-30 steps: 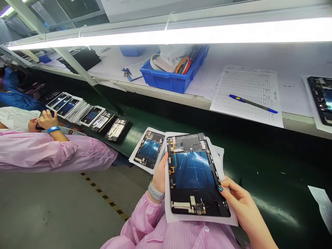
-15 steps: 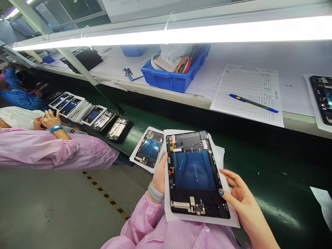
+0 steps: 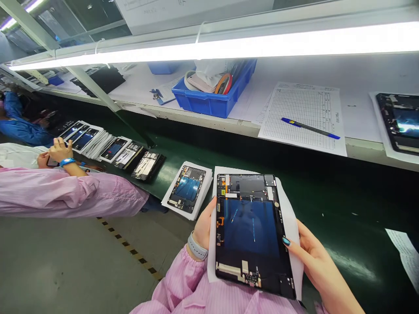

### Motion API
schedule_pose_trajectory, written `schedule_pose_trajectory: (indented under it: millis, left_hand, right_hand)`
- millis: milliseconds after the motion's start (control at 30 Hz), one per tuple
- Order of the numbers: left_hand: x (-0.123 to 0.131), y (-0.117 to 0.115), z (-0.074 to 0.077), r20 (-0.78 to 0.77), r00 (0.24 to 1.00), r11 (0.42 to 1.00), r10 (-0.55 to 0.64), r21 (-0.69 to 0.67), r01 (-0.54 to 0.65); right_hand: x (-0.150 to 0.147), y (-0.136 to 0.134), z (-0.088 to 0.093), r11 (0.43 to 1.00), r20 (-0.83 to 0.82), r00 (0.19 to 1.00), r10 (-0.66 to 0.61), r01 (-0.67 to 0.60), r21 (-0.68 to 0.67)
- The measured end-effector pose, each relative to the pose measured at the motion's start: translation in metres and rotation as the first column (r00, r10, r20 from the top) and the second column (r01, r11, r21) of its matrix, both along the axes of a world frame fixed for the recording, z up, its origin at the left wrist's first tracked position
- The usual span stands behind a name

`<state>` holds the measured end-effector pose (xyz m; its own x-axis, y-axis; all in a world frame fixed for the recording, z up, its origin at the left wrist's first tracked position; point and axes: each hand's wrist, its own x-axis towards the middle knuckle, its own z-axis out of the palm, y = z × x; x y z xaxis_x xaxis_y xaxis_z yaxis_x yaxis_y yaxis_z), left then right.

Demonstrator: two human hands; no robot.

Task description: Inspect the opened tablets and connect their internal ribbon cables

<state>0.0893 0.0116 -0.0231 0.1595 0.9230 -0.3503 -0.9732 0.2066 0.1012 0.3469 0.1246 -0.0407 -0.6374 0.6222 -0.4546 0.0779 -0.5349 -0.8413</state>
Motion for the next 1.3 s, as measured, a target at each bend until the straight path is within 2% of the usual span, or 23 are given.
schedule_pose_trajectory:
  millis: [233,433,567,767,1067,1300]
  left_hand:
    - [-0.001,-0.005,0.002,0.038,0.997,0.995,-0.063,-0.072,0.065]
    - [0.001,-0.006,0.001,0.04,0.995,0.995,-0.089,-0.042,0.091]
    - [0.002,-0.006,-0.001,0.017,0.996,0.996,-0.087,0.011,0.087]
    - [0.003,-0.006,-0.003,-0.001,0.997,0.997,-0.076,-0.006,0.076]
    - [0.004,-0.006,-0.003,-0.003,0.998,0.998,-0.067,-0.002,0.067]
    - [0.003,-0.008,-0.014,-0.066,0.996,0.997,-0.066,0.033,0.069]
  right_hand:
    - [0.006,0.001,0.008,0.983,-0.001,0.999,0.04,-0.04,0.18]
    - [0.009,-0.001,0.012,0.968,0.038,0.999,0.037,-0.045,0.247]
    - [0.014,-0.001,0.007,0.962,0.04,0.998,0.044,-0.053,0.269]
    - [0.017,-0.001,0.004,0.952,0.022,0.999,0.047,-0.051,0.302]
    - [0.013,-0.001,0.017,0.95,0.031,0.999,0.021,-0.03,0.311]
    - [0.014,-0.001,0.019,0.947,0.145,0.989,0.002,-0.049,0.319]
